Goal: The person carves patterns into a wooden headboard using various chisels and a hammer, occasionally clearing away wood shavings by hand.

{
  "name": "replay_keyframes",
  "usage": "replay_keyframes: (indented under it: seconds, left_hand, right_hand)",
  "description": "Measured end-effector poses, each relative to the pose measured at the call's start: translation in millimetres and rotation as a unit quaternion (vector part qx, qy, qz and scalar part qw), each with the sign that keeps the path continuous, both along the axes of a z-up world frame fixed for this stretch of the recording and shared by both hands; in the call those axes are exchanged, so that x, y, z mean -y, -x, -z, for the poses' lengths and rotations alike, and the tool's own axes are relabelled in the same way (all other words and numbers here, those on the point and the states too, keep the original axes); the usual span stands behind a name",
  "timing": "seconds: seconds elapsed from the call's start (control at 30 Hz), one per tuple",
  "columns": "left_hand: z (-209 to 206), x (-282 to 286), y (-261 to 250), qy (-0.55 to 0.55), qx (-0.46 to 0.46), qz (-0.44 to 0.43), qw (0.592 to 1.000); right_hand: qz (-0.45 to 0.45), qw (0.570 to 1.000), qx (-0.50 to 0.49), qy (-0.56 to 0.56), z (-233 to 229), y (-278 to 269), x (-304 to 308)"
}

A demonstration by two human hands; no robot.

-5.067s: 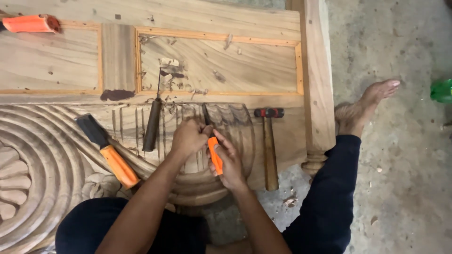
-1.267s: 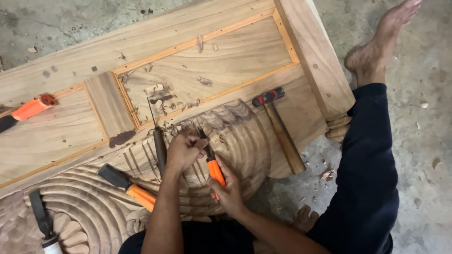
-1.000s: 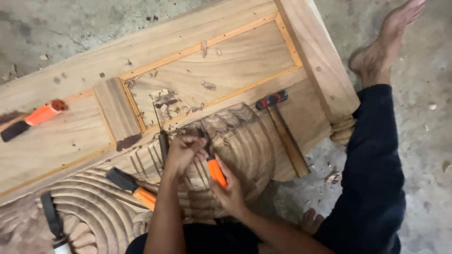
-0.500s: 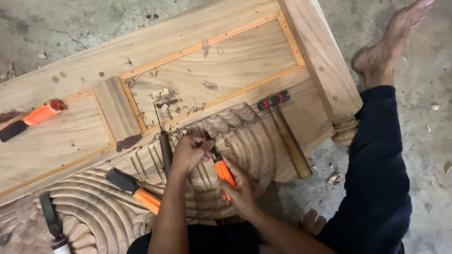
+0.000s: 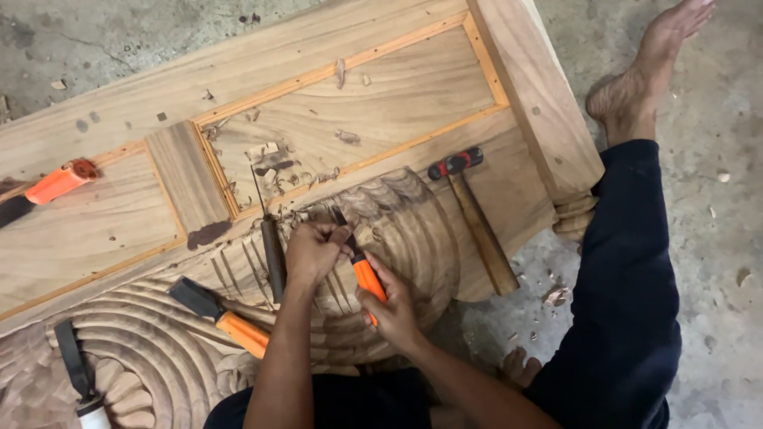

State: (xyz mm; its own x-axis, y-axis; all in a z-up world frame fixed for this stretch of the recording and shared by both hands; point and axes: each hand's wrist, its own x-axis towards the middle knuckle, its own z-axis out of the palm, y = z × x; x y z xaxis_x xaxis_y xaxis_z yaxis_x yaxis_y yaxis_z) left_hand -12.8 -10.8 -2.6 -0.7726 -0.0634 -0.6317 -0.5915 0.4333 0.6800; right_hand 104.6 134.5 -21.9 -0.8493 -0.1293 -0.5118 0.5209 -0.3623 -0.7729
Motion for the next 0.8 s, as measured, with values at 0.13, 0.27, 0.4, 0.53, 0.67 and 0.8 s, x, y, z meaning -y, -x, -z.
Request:
replay_keyframes:
  seconds: [0.13,0.27,0.4,0.53,0.67,0.8]
  left_hand:
    - [12,-1,-4,0.012,-0.056,-0.015,0.998]
    - [19,6,-7,-0.026,-0.078,-0.066,0.994]
    - [22,30,11,-0.140,-0.070,-0.031,0.987]
    - [8,21,5,-0.126,-0.006,0.013,0.992]
    - [1,17,1,-0.080,0.013,0.081,0.993]
    - [3,19,6,-0.058,0.009,0.093,0.994]
  right_hand:
    - [-0.026,0.999,-0.014,-0.027,-4,22,2]
    - [-0.034,0.999,0.025,-0.020,-9,16,-6]
    - [-0.041,0.996,-0.034,-0.073,-13,8,11]
    - [-0.011,0.999,-0.040,-0.019,29,-21,5]
    - [-0.008,1.000,-0.013,0.005,4,-2,-2]
    - [-0.015,1.000,0.001,-0.008,-8,9,1]
